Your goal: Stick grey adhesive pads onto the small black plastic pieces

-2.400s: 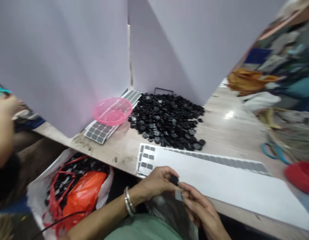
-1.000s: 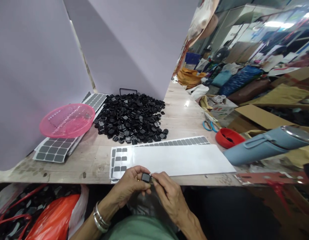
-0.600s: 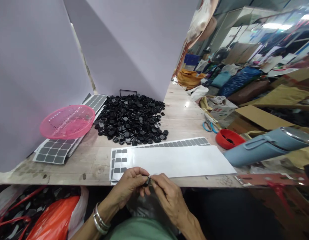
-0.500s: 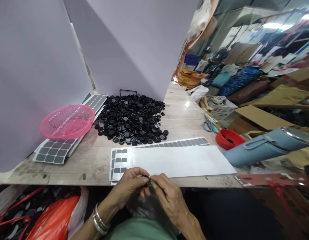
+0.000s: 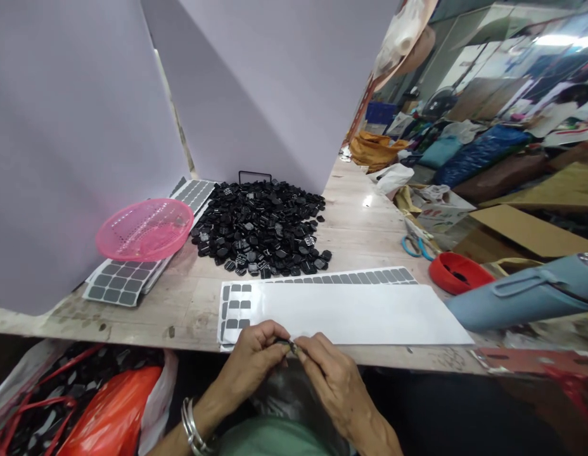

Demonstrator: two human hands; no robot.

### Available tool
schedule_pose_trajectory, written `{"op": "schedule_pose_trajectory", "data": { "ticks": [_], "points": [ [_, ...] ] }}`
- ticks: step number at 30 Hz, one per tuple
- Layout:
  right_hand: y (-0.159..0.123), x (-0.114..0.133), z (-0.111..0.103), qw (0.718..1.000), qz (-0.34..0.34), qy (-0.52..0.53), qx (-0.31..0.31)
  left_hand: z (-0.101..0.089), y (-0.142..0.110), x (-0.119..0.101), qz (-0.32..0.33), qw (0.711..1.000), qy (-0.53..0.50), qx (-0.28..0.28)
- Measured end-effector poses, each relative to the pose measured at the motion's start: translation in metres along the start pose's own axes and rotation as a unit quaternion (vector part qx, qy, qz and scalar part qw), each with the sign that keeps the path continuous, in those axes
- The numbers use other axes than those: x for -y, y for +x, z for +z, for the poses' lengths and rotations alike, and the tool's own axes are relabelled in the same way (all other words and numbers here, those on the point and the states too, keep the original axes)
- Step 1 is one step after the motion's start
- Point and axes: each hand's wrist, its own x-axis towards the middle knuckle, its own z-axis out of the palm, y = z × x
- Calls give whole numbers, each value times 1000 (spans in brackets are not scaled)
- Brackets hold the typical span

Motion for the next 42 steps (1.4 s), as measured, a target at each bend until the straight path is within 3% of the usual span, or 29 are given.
{"op": "schedule_pose_trajectory", "data": {
  "ticks": [5,7,11,15,19,23,34,38,42],
  "points": [
    [-2,-23,-11,991,91,-90,-36,-46,3,-28,68,982,-33,-174],
    [3,-23,-13,990,95,-98,-38,-63,8,-35,88,976,-27,-197],
    [34,0,-4,984,59,-166,0,-72,29,-27,68,981,45,-177],
    [74,21,22,958,30,-279,57,-72,48,-8,56,977,69,-195],
    [98,28,47,952,19,-301,61,-76,53,-3,48,978,56,-195],
    [105,32,57,952,11,-299,63,-77,52,-4,41,979,51,-192],
    [105,25,58,974,-21,-216,65,-79,53,-2,38,983,66,-164],
    [105,18,42,989,-35,-135,57,-80,52,-6,40,985,52,-159],
    [84,5,15,997,-33,-54,47,-79,33,-20,31,991,17,-127]
  ]
}}
